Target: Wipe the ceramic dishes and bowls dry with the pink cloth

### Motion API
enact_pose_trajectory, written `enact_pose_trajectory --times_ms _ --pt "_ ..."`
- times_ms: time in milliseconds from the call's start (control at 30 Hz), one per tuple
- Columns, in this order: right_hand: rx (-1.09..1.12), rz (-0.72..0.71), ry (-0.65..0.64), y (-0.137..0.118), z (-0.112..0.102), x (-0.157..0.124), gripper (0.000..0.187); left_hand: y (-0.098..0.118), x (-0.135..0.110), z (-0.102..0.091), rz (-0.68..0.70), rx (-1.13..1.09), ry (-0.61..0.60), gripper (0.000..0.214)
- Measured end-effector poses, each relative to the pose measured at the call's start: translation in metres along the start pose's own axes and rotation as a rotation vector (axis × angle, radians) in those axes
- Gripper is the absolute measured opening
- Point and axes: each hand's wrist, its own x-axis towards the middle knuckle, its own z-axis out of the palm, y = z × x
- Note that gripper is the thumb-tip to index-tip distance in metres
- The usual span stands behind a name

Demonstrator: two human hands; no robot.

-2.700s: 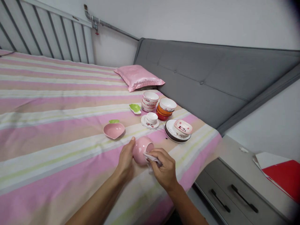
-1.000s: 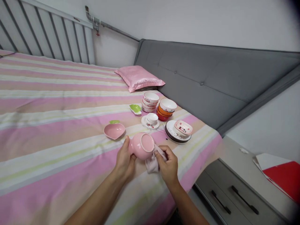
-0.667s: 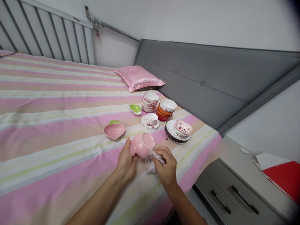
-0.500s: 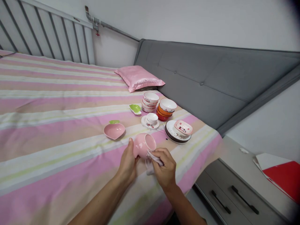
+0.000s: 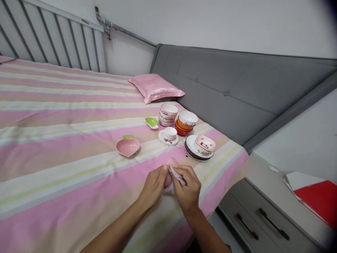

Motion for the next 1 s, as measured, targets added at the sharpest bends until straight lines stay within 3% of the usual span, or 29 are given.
enact_pose_trajectory --times_ms 300,433,767,1000 --pt "0.033 0.172 0.003 0.007 -0.011 0.013 0.004 -0.004 0.001 0.000 0.029 0.105 -0.057 0.040" --pt "0.072 0.296 0.007 0.015 -0.014 0.016 0.009 -0.003 0.002 -0.001 0.045 0.107 -0.087 0.040" --pt "0.405 0.813 0.016 0.040 -0.013 0.013 0.036 -0.002 0.003 -0.005 0.054 0.108 -0.094 0.039" --pt "0.575 0.921 0.012 0.041 -0.011 0.011 0.038 -0.002 0.005 -0.010 0.015 -0.023 -0.082 0.045"
